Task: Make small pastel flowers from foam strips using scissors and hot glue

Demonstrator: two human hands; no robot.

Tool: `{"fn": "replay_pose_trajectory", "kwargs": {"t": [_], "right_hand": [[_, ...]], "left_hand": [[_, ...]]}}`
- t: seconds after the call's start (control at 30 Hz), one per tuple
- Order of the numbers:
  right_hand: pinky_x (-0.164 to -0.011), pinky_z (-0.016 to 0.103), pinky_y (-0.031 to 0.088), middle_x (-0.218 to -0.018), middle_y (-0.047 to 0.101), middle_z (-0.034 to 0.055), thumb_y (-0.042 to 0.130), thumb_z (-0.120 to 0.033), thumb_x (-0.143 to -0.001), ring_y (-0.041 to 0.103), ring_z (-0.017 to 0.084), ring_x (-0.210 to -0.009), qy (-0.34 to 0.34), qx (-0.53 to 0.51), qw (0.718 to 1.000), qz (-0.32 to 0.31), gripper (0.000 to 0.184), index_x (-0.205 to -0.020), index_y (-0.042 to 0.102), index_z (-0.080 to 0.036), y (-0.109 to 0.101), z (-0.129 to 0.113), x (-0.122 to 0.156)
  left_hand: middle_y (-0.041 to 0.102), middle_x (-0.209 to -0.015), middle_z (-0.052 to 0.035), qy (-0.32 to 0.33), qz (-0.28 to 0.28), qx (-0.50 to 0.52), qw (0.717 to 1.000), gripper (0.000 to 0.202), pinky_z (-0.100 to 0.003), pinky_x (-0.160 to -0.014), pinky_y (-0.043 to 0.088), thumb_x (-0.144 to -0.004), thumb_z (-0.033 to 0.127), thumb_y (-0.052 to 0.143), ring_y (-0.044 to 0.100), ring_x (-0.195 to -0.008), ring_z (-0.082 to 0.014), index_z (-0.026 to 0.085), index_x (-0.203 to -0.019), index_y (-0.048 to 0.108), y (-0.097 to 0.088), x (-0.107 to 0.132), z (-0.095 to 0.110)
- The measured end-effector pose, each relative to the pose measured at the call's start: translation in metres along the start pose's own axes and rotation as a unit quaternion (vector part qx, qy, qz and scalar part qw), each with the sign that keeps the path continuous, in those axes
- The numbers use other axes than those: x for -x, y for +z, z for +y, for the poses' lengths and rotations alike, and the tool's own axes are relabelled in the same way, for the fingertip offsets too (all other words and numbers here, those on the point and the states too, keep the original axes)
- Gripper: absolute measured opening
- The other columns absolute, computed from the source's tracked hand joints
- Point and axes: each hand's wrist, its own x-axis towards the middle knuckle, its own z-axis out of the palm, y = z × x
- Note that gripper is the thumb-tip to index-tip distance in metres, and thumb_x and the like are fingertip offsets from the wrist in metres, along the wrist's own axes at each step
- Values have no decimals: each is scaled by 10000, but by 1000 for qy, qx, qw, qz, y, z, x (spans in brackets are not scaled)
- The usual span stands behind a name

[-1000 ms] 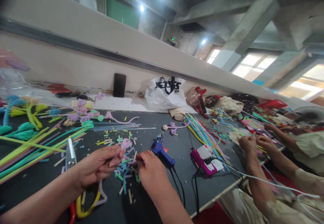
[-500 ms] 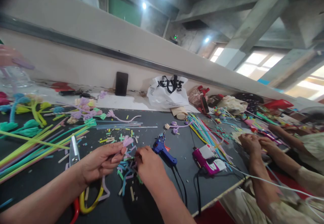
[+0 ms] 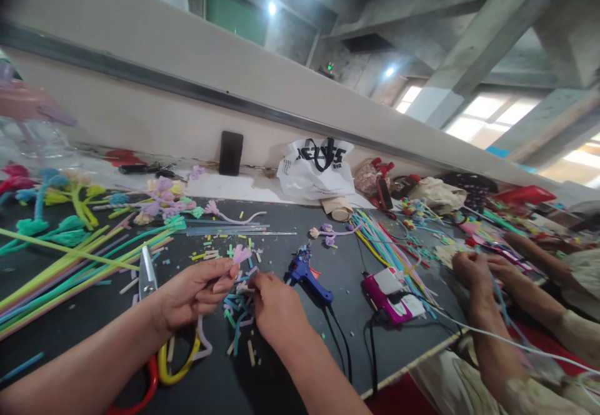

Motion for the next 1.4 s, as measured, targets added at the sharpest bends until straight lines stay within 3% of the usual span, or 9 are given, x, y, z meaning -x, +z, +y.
{"fn": "replay_pose_trajectory", "kwargs": {"t": [0.1, 0.27, 0.4, 0.7, 0.93, 1.1, 1.27, 1.4], "right_hand": [[-694, 223, 372, -867, 593, 36, 425, -107, -795, 569, 146, -798, -19, 18, 999, -40, 194, -828, 593, -198, -2, -3, 3], [-711, 222, 371, -883, 578, 35, 443, -109, -781, 563, 151, -832, -25, 32, 999, -25, 189, -862, 587, -200, -9, -3, 3], [-645, 216, 372, -863, 577, 30, 438, -76, -756, 565, 134, -735, -30, 40, 997, -57, 203, -827, 587, -194, -6, 0, 2], [-683, 243, 395, -743, 616, 10, 484, -119, -770, 558, 141, -735, 26, -66, 997, 41, 110, -763, 575, -180, -11, 16, -4], [-667, 235, 381, -752, 596, 0, 487, -100, -758, 543, 138, -744, 14, -24, 999, 16, 144, -741, 591, -199, -18, 19, 17], [-671, 234, 380, -759, 596, -5, 473, -90, -756, 542, 136, -743, 44, -31, 998, 27, 162, -738, 586, -205, -26, 27, 32], [-685, 239, 391, -775, 597, 3, 479, -90, -751, 552, 141, -753, 56, -32, 998, -6, 171, -746, 601, -209, -22, 34, 49], [-719, 242, 396, -804, 599, 9, 482, -94, -758, 555, 142, -781, 53, -51, 997, 3, 176, -781, 612, -210, -17, 31, 51]], "left_hand": [[366, -543, 70, 7, -2, -3, 1000, 156, -116, -298, 65, -827, 279, 459, 148, -337, 11, 149, -744, 484, -1, 0, -1], [358, -544, 72, 0, -1, -3, 1000, 143, -116, -298, 63, -828, 269, 458, 147, -335, 11, 151, -754, 485, 1, 1, 0], [363, -541, 72, 1, 6, -4, 1000, 152, -115, -297, 63, -831, 272, 451, 137, -334, 11, 151, -743, 481, 2, 1, 1], [369, -536, 78, 1, -1, -5, 1000, 144, -113, -294, 77, -828, 275, 460, 141, -329, 8, 157, -748, 478, 0, 0, 0], [368, -540, 73, -1, -6, -3, 1000, 148, -113, -297, 79, -834, 268, 456, 150, -337, 10, 151, -747, 478, 0, 1, 0], [362, -530, 74, -8, 0, -2, 1000, 147, -112, -300, 69, -840, 269, 450, 137, -340, 10, 152, -756, 475, 1, 2, 0], [369, -532, 75, -14, 1, -3, 1000, 145, -114, -306, 76, -838, 278, 457, 140, -342, 10, 156, -760, 472, 1, 3, -1], [369, -530, 74, -9, 3, -7, 1000, 148, -111, -307, 79, -836, 278, 460, 145, -340, 13, 153, -758, 477, 1, 4, -1]]}}
